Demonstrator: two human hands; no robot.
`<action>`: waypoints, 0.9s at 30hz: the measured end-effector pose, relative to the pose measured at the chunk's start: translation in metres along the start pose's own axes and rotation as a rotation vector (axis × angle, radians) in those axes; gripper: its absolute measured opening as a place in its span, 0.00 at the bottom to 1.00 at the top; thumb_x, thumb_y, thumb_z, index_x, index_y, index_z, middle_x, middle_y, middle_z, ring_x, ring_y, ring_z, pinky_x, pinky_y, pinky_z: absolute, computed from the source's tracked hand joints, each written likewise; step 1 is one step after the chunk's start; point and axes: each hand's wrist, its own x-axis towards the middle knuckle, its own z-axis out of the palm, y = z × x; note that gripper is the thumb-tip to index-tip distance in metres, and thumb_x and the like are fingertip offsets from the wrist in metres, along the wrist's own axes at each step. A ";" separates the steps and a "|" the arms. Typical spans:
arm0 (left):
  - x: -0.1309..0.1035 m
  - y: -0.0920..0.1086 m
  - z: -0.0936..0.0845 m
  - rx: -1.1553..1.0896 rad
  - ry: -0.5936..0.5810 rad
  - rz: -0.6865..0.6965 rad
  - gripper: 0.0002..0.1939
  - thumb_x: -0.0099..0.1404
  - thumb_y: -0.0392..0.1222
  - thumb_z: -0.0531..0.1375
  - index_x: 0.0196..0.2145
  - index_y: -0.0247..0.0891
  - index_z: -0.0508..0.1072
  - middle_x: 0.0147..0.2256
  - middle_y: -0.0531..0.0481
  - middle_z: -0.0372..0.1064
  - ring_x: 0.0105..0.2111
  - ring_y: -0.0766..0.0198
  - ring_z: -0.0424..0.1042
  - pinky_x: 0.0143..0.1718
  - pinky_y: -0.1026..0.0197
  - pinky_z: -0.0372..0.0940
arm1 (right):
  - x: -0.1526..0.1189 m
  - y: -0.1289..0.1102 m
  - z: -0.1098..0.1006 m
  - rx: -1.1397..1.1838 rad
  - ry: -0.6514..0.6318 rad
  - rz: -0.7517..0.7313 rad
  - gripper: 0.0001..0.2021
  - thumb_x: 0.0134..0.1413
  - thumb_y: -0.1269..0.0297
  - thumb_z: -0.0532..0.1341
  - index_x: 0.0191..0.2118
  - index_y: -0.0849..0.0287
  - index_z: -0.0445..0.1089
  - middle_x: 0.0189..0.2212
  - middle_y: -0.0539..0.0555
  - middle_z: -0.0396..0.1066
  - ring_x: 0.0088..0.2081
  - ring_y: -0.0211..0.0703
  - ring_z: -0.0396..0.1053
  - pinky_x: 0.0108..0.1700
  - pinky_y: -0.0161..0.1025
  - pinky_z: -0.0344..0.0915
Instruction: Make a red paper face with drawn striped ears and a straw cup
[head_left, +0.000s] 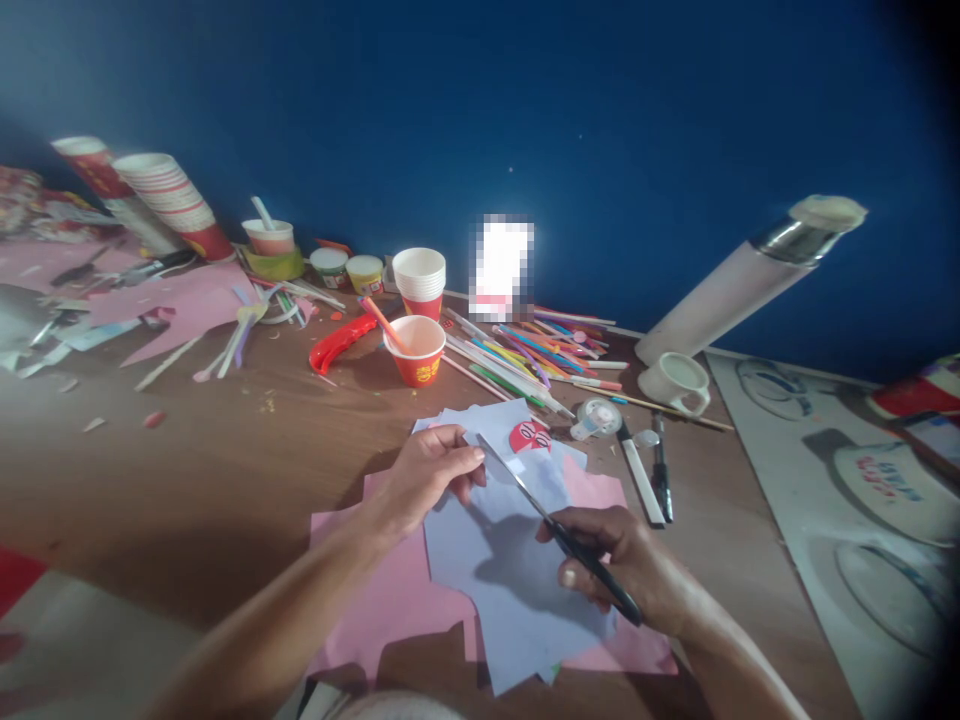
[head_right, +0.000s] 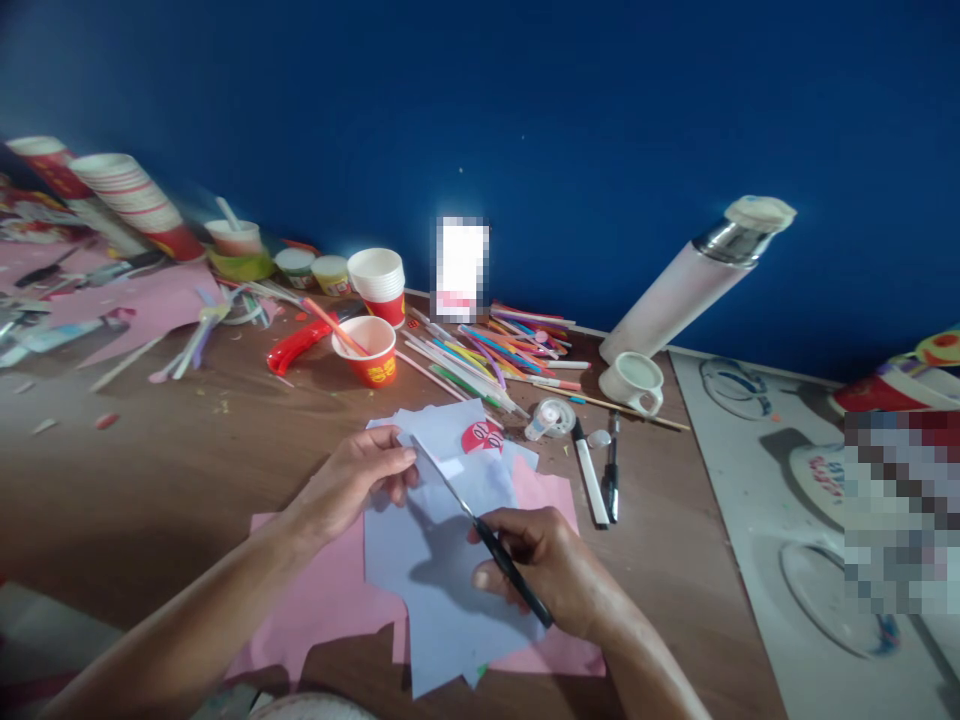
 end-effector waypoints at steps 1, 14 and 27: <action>0.000 0.000 0.000 -0.014 -0.008 -0.002 0.09 0.55 0.42 0.60 0.23 0.34 0.66 0.21 0.54 0.69 0.17 0.73 0.65 0.22 0.68 0.57 | 0.000 -0.001 0.000 -0.005 0.001 -0.001 0.28 0.42 0.44 0.66 0.40 0.66 0.72 0.15 0.44 0.57 0.16 0.29 0.53 0.18 0.29 0.51; 0.000 -0.002 0.000 -0.089 -0.054 -0.051 0.09 0.54 0.41 0.61 0.22 0.34 0.67 0.20 0.53 0.69 0.16 0.73 0.64 0.21 0.68 0.58 | 0.003 -0.009 0.007 -0.006 -0.011 -0.008 0.25 0.41 0.46 0.66 0.37 0.66 0.71 0.17 0.46 0.60 0.18 0.30 0.55 0.19 0.29 0.52; 0.002 -0.005 0.001 -0.170 -0.073 -0.078 0.10 0.51 0.42 0.63 0.21 0.34 0.67 0.19 0.53 0.69 0.15 0.73 0.63 0.19 0.69 0.60 | 0.005 -0.001 0.008 0.081 -0.057 -0.062 0.28 0.42 0.42 0.64 0.38 0.65 0.70 0.19 0.46 0.59 0.17 0.30 0.55 0.17 0.28 0.50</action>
